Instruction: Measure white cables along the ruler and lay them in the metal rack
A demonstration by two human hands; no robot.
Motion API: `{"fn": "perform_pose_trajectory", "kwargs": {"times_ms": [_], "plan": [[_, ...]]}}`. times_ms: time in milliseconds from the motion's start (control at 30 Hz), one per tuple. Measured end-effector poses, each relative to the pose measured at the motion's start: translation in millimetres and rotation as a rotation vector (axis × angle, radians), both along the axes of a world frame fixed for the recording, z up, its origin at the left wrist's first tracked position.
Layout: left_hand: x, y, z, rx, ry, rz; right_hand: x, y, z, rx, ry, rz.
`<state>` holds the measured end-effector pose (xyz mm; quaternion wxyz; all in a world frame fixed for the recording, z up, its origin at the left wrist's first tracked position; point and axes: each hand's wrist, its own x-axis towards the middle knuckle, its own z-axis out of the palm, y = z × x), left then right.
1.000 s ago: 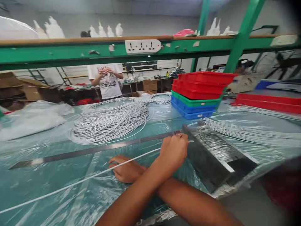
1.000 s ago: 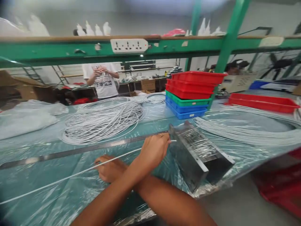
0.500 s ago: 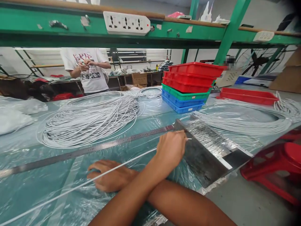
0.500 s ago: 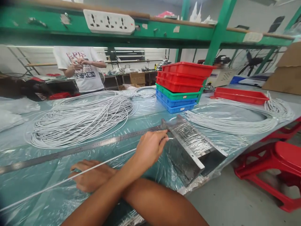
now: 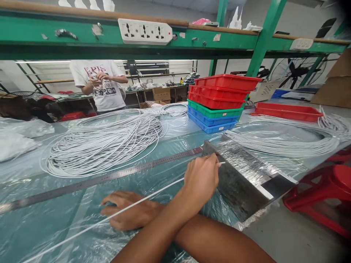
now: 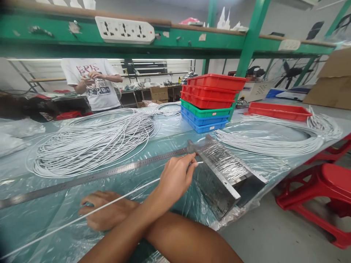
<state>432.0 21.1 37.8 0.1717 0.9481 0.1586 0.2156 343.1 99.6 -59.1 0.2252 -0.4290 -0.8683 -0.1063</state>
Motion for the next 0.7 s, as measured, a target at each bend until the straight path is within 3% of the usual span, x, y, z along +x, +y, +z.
{"fn": "perform_pose_trajectory", "kwargs": {"times_ms": [333,700], "plan": [[-0.7,-3.7,5.3,0.058,0.063,0.013,-2.6,7.8,-8.8,0.000,0.054,0.045],[-2.7,-6.6,-2.6,0.236,-0.017,-0.007,-3.8,0.4,-3.7,-0.078,0.219,0.085]]}}
